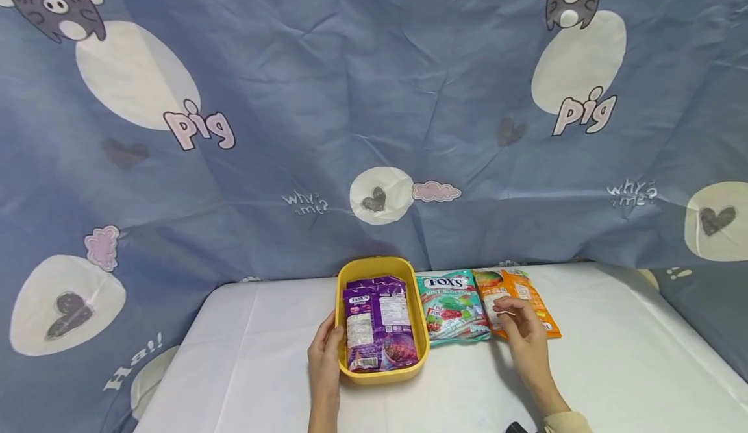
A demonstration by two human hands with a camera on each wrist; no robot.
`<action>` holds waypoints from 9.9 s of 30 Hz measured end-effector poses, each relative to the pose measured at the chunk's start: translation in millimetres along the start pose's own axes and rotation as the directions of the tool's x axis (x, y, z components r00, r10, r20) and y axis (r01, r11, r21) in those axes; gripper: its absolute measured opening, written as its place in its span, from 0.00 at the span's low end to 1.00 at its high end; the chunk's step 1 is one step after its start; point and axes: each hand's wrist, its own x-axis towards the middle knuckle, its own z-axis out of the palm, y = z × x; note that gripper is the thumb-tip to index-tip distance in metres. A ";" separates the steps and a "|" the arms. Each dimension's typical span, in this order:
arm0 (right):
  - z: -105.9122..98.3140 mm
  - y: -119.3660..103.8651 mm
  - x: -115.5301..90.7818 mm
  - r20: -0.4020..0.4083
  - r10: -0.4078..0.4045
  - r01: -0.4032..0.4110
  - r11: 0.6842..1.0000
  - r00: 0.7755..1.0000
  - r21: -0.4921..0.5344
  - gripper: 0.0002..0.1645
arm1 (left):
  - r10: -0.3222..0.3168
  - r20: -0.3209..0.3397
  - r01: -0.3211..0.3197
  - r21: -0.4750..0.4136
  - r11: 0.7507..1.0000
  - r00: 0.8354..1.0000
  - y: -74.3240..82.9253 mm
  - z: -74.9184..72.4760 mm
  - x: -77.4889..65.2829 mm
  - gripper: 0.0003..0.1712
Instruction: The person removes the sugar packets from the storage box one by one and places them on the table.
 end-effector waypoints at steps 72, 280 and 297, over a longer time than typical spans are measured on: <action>159.7 -59.5 2.6 0.489 0.394 -0.180 0.886 0.778 -0.427 0.23 | 0.012 0.000 -0.012 -0.023 1.000 1.000 -1.4 0.0 1.1 0.25; 44.3 -65.8 -14.7 0.185 0.629 -0.655 0.732 0.755 0.188 0.26 | -0.001 -0.029 0.001 0.001 1.000 1.000 2.6 3.0 -0.1 0.24; 32.2 -66.1 -21.8 0.183 0.643 -0.668 0.729 0.744 0.150 0.27 | -0.018 -0.022 0.018 0.000 1.000 1.000 -0.1 0.9 2.4 0.24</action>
